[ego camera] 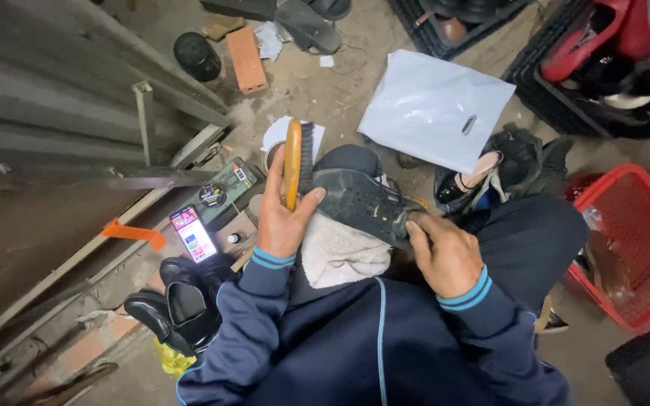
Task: Cleaning a shoe with a brush and then using a handheld power tool to sand or buff the sole.
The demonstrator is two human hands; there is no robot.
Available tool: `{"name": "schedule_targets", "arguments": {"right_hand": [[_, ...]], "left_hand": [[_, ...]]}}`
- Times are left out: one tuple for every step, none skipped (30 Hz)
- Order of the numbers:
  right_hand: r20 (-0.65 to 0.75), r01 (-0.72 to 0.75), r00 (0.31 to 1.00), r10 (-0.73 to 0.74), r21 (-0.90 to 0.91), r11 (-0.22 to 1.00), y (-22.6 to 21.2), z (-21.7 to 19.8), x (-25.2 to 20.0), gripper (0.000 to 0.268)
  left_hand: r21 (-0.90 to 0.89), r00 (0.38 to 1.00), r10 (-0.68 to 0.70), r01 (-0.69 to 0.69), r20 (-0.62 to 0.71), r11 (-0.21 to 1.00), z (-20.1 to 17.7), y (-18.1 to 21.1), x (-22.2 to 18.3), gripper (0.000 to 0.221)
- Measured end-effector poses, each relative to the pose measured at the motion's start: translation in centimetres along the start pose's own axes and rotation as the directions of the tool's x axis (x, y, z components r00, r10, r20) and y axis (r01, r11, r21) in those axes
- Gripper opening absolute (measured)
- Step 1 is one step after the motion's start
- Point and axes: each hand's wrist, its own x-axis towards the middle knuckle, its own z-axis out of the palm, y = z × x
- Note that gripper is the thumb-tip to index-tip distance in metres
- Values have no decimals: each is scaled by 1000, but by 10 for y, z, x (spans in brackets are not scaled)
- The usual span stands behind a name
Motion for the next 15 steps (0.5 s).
{"name": "schedule_targets", "arguments": {"right_hand": [[-2, -8, 1000, 8, -1, 1000, 1, -4, 0, 21], [130, -148, 985, 113, 302, 942, 1, -8, 0, 26], [283, -304, 944, 168, 552, 777, 1, -12, -1, 35], [282, -310, 943, 177, 550, 776, 7, 1, -4, 35], [329, -398, 917, 224, 743, 539, 13, 12, -6, 37], [386, -444, 888, 251, 861, 248, 19, 24, -8, 40], [388, -447, 887, 252, 860, 248, 25, 30, -8, 40], [413, -470, 870, 269, 859, 202, 29, 36, -8, 49], [437, -490, 854, 281, 858, 156, 34, 42, -5, 59], [437, -490, 855, 278, 858, 158, 39, 52, -6, 59], [431, -468, 867, 250, 877, 111, 44, 62, -6, 44], [423, -446, 878, 222, 893, 63, 49, 72, -6, 32], [420, -443, 880, 220, 894, 64, 53, 78, -5, 32], [388, -411, 892, 232, 909, 62, 57, 84, -4, 26], [356, -380, 902, 244, 923, 57, 61, 91, -3, 22]], "left_hand": [[0, 1000, 0, 0, 8, 1000, 0, 1, -4, 87], [-6, 1000, 18, -18, 0, 1000, 0, 1, -7, 85], [-14, 999, 33, -33, -7, 999, 0, 1, -12, 84], [-17, 999, 32, -32, 1, 999, -1, 3, -15, 84], [-47, 999, 31, -32, -7, 998, -1, 5, -18, 83], [-77, 999, 31, -32, -14, 997, -1, 7, -22, 82], [-78, 1000, 28, -29, -14, 997, -1, 3, -24, 82], [-98, 1000, 24, -26, -16, 995, -1, -2, -27, 83], [-117, 999, 23, -26, -22, 993, -1, -5, -29, 84], [-118, 999, 24, -27, -25, 993, -1, -6, -27, 84], [-144, 999, 22, -25, -27, 989, -1, -6, -25, 84], [-170, 999, 19, -24, -29, 985, -1, -6, -24, 84], [-170, 999, 23, -28, -31, 985, 0, -15, -22, 84], [-193, 999, 26, -33, -35, 981, 2, -24, -19, 84], [-213, 999, 29, -36, -39, 976, 2, -33, -17, 83]]}}
